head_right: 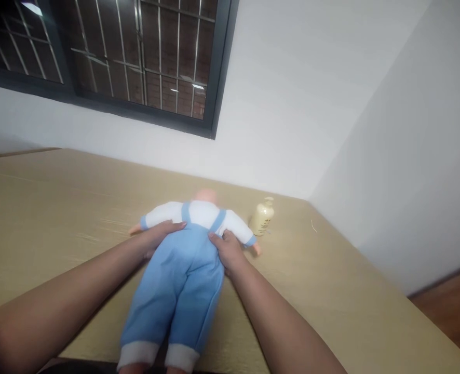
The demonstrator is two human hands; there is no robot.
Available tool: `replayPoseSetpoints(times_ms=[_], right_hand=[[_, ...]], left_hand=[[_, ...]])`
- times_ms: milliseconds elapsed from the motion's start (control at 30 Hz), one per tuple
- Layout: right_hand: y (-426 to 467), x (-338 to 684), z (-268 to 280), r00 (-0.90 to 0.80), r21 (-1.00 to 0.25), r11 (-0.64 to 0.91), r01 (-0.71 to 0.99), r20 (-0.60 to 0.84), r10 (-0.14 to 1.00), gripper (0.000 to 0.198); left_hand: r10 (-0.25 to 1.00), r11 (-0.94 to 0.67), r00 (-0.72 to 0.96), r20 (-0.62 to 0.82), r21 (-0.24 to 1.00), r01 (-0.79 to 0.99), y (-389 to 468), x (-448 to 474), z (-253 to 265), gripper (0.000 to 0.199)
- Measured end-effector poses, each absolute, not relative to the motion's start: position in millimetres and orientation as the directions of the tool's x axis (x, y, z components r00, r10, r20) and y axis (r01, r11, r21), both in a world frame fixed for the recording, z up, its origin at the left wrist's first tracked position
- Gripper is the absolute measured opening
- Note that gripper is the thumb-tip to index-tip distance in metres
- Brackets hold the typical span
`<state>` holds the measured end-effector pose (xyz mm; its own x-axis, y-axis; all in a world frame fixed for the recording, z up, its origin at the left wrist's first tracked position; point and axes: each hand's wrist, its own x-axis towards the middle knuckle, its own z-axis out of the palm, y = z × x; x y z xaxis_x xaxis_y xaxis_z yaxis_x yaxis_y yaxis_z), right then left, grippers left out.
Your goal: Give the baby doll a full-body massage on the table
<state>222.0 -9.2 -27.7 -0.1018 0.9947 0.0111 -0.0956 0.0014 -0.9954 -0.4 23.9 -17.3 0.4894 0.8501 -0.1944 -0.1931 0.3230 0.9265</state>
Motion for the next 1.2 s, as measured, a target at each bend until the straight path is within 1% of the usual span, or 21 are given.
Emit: replayPoseSetpoints(times_ms=[133, 233, 300, 333, 400, 467, 500, 567, 633, 700, 733, 800, 867, 933, 1033, 1133, 1200], right_hand=[[-5, 226, -34, -0.060, -0.999, -0.026, -0.046, -0.023, 0.998, 0.052], [-3, 227, -37, -0.080, -0.998, -0.035, -0.047, -0.031, 0.996, 0.053], [-2, 228, -37, -0.086, -1.000, -0.022, -0.004, -0.021, 0.996, 0.051], [-1, 228, -37, -0.071, -0.998, -0.003, 0.055, -0.007, 0.997, 0.049], [0, 231, -35, -0.004, -0.965, 0.034, 0.262, 0.034, 0.999, 0.044], [1, 234, -32, 0.080, -0.847, 0.040, 0.530, 0.097, 0.992, 0.044], [1, 236, -30, 0.110, -0.767, 0.032, 0.641, 0.133, 0.985, 0.046], [-1, 239, -24, 0.136, -0.630, 0.033, 0.776, 0.218, 0.966, 0.047], [-5, 240, -18, 0.125, -0.549, 0.089, 0.831, 0.341, 0.932, 0.039], [-12, 237, -13, 0.050, -0.488, 0.227, 0.843, 0.491, 0.870, 0.028], [-16, 234, -12, -0.018, -0.449, 0.321, 0.834, 0.559, 0.829, 0.024], [-22, 227, -12, -0.188, -0.368, 0.502, 0.783, 0.628, 0.755, 0.021], [-25, 220, -14, -0.335, -0.307, 0.599, 0.739, 0.603, 0.724, 0.020], [-25, 215, -17, -0.402, -0.279, 0.603, 0.748, 0.533, 0.745, 0.020], [-21, 214, -16, -0.408, -0.284, 0.549, 0.786, 0.428, 0.806, 0.022], [-20, 218, -9, -0.417, -0.334, 0.521, 0.785, 0.338, 0.844, 0.025], [-22, 220, -7, -0.409, -0.380, 0.508, 0.773, 0.314, 0.857, 0.029]], left_hand=[[0.910, 0.168, 0.396, -0.122, 0.982, -0.082, 21, 3, -20, 0.056], [0.935, 0.089, 0.343, -0.085, 0.996, 0.003, 20, 6, -21, 0.055], [0.949, 0.025, 0.309, -0.062, 0.992, 0.122, 21, 6, -20, 0.056], [0.959, -0.014, 0.279, -0.049, 0.976, 0.219, 22, 5, -20, 0.057], [0.980, -0.091, 0.197, -0.004, 0.878, 0.470, 24, 3, -17, 0.060], [0.988, -0.146, 0.133, 0.073, 0.705, 0.694, 25, 0, -13, 0.063], [0.986, -0.163, 0.115, 0.118, 0.615, 0.772, 25, -1, -10, 0.062], [0.969, -0.196, 0.095, 0.227, 0.475, 0.858, 22, -2, -3, 0.056], [0.919, -0.285, 0.124, 0.375, 0.410, 0.866, 15, -2, 3, 0.042], [0.827, -0.455, 0.229, 0.514, 0.372, 0.809, 6, 2, 7, 0.028], [0.775, -0.543, 0.299, 0.556, 0.346, 0.765, 2, 5, 8, 0.025], [0.705, -0.656, 0.430, 0.564, 0.286, 0.699, -6, 12, 6, 0.025], [0.700, -0.677, 0.509, 0.501, 0.239, 0.696, -9, 18, 2, 0.025], [0.731, -0.653, 0.528, 0.431, 0.222, 0.724, -8, 23, -2, 0.024], [0.767, -0.626, 0.525, 0.369, 0.250, 0.739, -2, 24, -2, 0.023], [0.778, -0.626, 0.536, 0.329, 0.320, 0.712, 0, 22, 2, 0.021], [0.776, -0.630, 0.551, 0.306, 0.355, 0.691, -2, 23, 4, 0.021]])
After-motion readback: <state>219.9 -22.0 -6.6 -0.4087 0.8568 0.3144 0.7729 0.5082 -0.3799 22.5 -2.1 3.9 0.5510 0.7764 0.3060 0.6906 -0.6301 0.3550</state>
